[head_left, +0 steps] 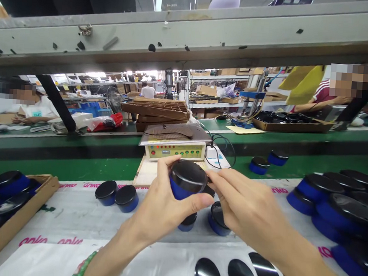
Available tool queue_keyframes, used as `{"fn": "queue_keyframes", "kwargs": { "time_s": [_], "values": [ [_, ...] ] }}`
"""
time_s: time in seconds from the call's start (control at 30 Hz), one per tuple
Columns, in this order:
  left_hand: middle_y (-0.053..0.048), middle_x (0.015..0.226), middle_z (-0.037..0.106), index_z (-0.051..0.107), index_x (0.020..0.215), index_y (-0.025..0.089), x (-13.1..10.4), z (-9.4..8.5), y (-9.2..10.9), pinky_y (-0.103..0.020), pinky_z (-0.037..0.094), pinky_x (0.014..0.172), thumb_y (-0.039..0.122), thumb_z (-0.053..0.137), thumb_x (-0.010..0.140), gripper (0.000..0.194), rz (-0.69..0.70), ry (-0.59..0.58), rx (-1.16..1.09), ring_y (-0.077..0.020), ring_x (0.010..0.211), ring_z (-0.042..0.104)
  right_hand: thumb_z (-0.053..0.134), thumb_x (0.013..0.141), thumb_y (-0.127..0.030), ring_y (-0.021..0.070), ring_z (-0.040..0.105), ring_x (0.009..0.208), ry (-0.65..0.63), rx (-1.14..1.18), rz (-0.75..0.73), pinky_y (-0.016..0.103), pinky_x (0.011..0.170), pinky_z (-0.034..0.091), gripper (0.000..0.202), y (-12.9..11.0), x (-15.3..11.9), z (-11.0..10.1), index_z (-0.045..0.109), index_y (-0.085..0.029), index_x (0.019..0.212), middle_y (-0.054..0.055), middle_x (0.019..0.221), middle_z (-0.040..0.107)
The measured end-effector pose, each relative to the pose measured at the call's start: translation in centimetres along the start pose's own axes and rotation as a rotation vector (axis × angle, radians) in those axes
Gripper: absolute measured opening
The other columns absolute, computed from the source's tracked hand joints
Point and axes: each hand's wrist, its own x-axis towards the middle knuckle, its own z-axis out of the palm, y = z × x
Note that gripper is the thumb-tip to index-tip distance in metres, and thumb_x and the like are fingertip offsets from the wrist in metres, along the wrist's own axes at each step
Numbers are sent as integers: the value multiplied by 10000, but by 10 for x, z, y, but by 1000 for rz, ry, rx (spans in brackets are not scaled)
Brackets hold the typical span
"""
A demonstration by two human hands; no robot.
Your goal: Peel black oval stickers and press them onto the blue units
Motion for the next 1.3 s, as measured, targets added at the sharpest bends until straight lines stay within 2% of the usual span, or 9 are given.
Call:
{"fn": "queue_keyframes", "kwargs": {
  "time_s": [0.17,0.33,0.6,0.8,0.9,1.0,1.1,1.2,1.3],
  "values": [
    [-121,1223,370,408,1344,156,4,-6,-2,-416,402,1055,321,690,813,624,596,237,681,-262,1211,420,386,948,-94,156,536,750,-65,462,142,259,626,437,173,9,3,22,511,-191,875,39,833,554],
    [-54,1045,398,589,1107,126,8,-6,4,-402,453,1054,0,661,771,366,1067,355,751,-258,1249,411,413,933,-64,148,548,840,33,591,148,249,714,461,200,4,4,26,506,-216,1022,32,911,562],
    [-36,1019,386,648,1017,167,7,-7,7,-423,486,1022,19,658,783,277,1055,316,735,-262,1247,412,433,905,-31,150,543,884,89,615,97,247,754,464,297,0,3,30,495,-220,1126,38,948,563],
    [-34,1003,426,640,879,115,9,-13,7,-437,438,1065,-21,627,771,174,1049,287,689,-133,905,542,401,941,-76,156,546,837,121,527,24,252,719,465,234,7,3,34,501,-208,1107,42,888,559],
    [-48,1013,438,593,1058,154,7,-18,5,-392,490,979,81,651,799,276,891,262,643,-171,971,555,416,961,-154,156,543,740,95,458,-18,255,625,442,129,11,1,37,532,-171,1015,50,826,568],
    [-89,1169,469,414,1315,223,10,-27,-2,-330,539,826,256,690,776,607,546,3,657,-207,1011,578,404,974,-219,141,500,577,-79,294,-105,262,491,349,215,10,-2,33,577,-158,860,21,679,545],
    [-61,1159,552,494,1174,235,22,-43,-18,-340,506,842,302,640,746,457,230,-182,698,-225,974,605,389,961,-212,133,481,501,-240,117,-127,274,442,286,290,21,-3,18,597,-176,762,9,628,559],
    [-92,1142,556,500,1102,197,36,-59,-41,-395,448,900,320,582,756,376,-86,-157,757,-276,1024,578,392,951,-269,152,590,661,-229,-42,409,256,602,424,272,63,2,-1,627,-198,832,28,734,638],
    [-97,1094,568,528,1068,173,40,-57,-62,-389,452,867,318,644,689,422,-202,-362,731,-289,986,588,297,988,-400,253,616,883,-207,-214,877,373,749,459,415,125,0,1,614,-134,954,126,907,653]
  ]
}}
